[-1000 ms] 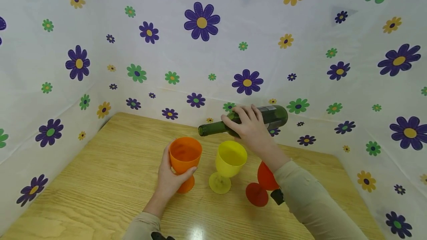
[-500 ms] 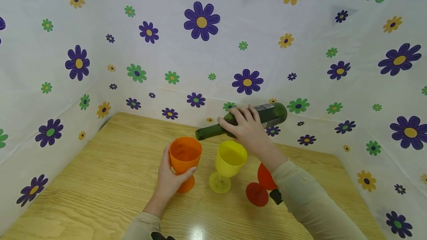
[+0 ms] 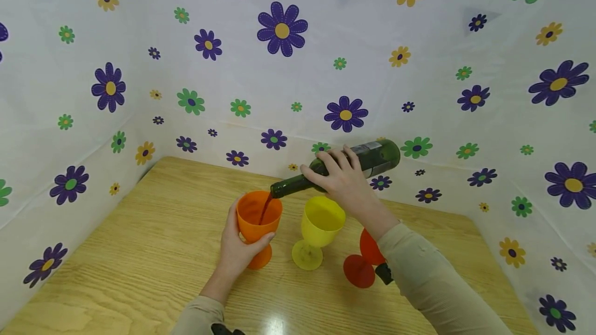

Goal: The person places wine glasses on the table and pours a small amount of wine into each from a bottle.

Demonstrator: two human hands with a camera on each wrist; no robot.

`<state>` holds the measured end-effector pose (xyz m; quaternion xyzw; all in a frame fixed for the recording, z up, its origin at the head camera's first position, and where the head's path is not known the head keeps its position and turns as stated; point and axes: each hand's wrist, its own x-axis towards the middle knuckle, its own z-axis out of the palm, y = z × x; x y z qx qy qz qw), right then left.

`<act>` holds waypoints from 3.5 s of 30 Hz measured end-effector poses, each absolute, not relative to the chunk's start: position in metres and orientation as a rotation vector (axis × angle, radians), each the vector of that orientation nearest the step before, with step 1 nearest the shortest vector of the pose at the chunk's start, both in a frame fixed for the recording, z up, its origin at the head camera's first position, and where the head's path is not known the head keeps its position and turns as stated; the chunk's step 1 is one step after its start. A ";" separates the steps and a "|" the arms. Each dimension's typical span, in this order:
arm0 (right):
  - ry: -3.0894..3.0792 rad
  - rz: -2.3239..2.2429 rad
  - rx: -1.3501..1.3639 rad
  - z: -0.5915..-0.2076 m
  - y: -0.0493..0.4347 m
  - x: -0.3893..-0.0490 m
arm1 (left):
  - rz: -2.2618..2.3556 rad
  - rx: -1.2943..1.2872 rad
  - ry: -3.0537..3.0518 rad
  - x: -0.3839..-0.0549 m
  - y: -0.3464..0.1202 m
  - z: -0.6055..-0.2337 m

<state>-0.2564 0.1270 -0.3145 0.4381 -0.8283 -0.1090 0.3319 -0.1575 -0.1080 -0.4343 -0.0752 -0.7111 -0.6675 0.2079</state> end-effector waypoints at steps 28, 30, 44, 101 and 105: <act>-2.227 -0.287 1.179 -0.309 0.124 -0.253 | -1.850 -0.251 -1.926 -0.159 -0.108 -0.437; -2.227 -0.292 1.180 -0.309 0.124 -0.253 | -1.843 -0.254 -1.926 -0.159 -0.108 -0.437; -2.205 -0.295 1.184 -0.308 0.122 -0.253 | -1.835 -0.278 -1.919 -0.158 -0.108 -0.435; -2.324 -0.330 1.207 -0.300 0.095 -0.241 | -1.859 -0.249 -1.964 -0.157 -0.111 -0.435; -2.351 -0.320 1.207 -0.299 0.093 -0.240 | -1.863 -0.266 -1.953 -0.158 -0.111 -0.436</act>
